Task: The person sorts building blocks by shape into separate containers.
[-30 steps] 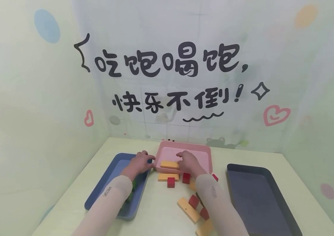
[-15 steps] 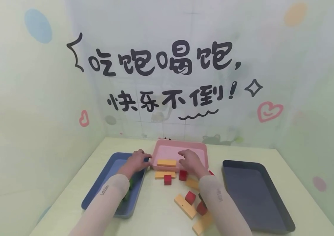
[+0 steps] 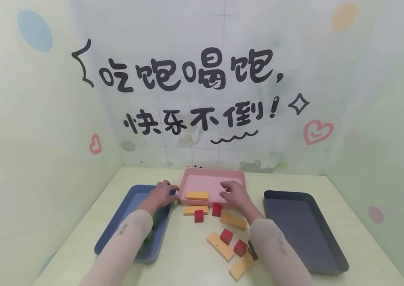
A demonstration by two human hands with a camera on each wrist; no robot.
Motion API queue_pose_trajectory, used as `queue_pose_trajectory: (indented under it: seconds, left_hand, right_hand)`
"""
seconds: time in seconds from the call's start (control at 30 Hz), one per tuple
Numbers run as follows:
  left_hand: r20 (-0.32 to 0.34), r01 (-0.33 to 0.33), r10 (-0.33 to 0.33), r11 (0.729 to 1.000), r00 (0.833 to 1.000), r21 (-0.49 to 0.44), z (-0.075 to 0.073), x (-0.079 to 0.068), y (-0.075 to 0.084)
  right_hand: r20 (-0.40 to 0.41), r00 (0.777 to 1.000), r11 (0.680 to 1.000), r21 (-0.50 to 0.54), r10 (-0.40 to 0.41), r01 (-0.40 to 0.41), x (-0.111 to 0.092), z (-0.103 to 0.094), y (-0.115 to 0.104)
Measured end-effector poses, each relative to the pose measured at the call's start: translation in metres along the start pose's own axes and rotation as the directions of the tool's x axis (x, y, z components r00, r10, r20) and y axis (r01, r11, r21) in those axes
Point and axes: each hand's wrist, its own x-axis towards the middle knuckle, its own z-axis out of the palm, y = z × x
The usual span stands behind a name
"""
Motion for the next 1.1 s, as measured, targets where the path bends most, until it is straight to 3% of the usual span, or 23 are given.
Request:
queue_pose_trajectory:
  seconds: [0.33, 0.63, 0.9, 1.1]
  left_hand:
    - [0.029, 0.029, -0.029, 1.000, 0.999, -0.002, -0.003, 0.000, 0.001]
    - [0.005, -0.006, 0.006, 1.000, 1.000, 0.006, -0.004, -0.005, 0.000]
    - [0.000, -0.002, 0.002, 1.000, 1.000, 0.011, -0.002, -0.004, -0.001]
    - [0.012, -0.007, 0.006, 1.000, 1.000, 0.012, -0.004, -0.004, 0.001]
  right_hand:
    - [-0.029, 0.998, 0.992, 0.118, 0.051, -0.047, -0.035, -0.019, -0.001]
    - [-0.081, 0.984, 0.951, 0.282, 0.157, -0.129, -0.085, -0.024, -0.002]
    - [-0.060, 0.961, 0.940, 0.231, 0.272, -0.252, -0.128, -0.014, 0.003]
    - [-0.019, 0.950, 0.937, 0.170, 0.313, -0.305, -0.151, -0.017, 0.014]
